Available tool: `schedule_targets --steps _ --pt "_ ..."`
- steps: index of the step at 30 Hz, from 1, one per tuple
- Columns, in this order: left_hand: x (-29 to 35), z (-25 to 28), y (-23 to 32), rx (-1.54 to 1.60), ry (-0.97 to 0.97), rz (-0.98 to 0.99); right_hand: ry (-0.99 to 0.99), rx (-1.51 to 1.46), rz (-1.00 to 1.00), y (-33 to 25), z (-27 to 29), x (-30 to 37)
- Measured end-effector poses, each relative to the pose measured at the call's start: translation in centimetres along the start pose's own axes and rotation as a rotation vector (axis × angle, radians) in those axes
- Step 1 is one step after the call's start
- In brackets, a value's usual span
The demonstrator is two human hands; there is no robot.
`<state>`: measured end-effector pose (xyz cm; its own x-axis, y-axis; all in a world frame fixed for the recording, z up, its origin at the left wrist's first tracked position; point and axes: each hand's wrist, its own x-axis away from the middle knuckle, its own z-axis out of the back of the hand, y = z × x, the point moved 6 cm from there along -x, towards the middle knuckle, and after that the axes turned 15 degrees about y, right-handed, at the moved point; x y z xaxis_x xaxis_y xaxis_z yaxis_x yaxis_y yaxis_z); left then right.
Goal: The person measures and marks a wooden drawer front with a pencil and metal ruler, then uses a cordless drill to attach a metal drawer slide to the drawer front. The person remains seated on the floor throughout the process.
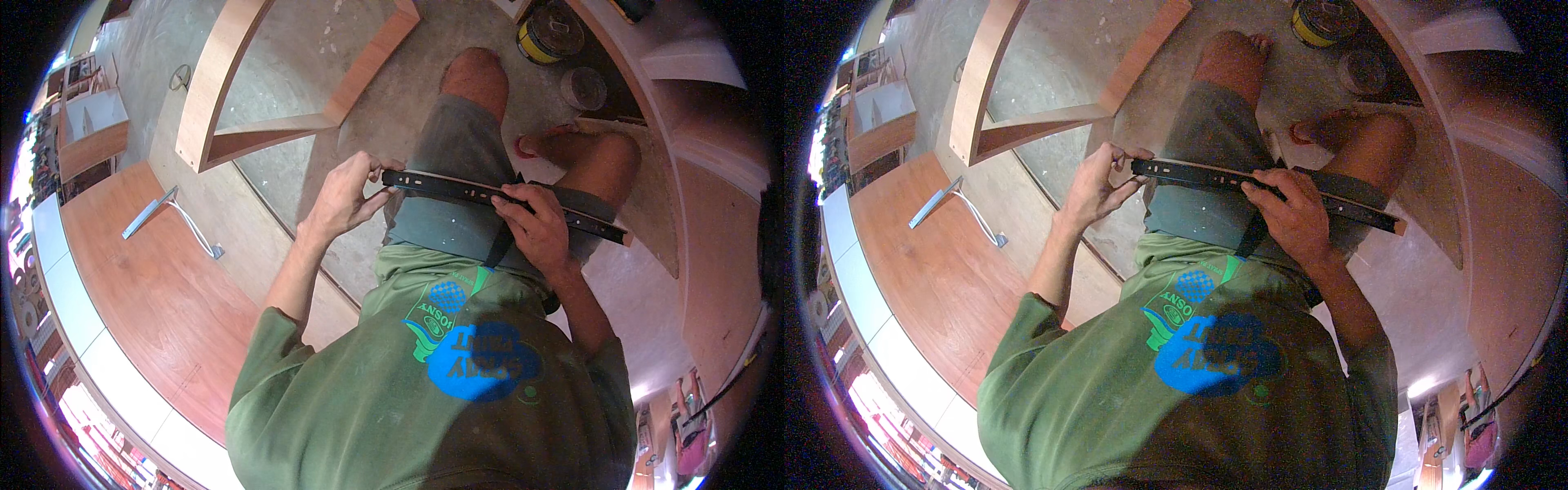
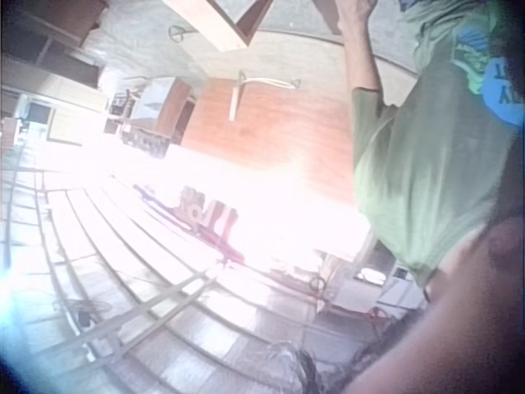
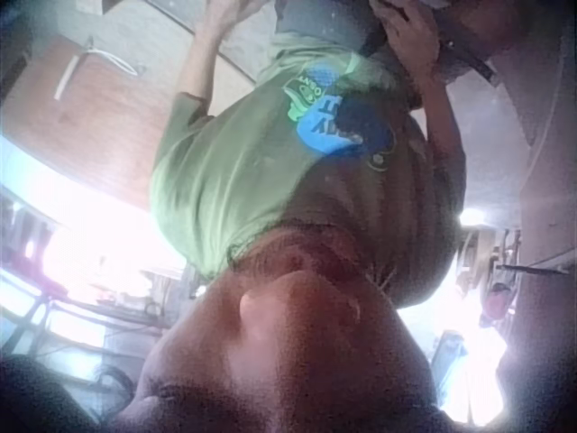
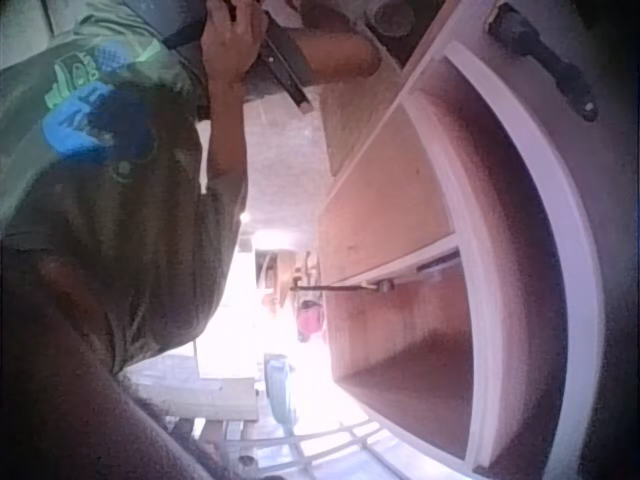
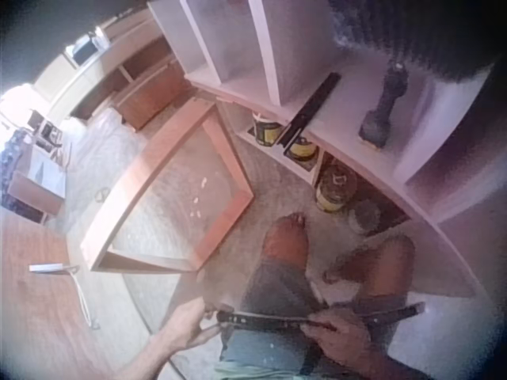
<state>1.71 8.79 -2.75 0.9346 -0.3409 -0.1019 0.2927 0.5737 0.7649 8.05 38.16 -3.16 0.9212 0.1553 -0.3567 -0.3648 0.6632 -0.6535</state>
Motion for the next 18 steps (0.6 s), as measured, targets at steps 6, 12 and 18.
schedule_targets --steps 6,12,18 --pt "-0.1 -0.1 0.2 0.042 0.046 0.002 -0.005 0.024 0.008 0.2 0.0 0.3" --pt "0.0 0.4 0.5 -0.035 0.03 0.047 0.0 0.009 -0.014 0.7 -0.2 0.4" --pt "-0.8 1.7 0.9 0.12 0.107 0.103 -0.001 0.02 -0.016 0.6 0.1 0.6"
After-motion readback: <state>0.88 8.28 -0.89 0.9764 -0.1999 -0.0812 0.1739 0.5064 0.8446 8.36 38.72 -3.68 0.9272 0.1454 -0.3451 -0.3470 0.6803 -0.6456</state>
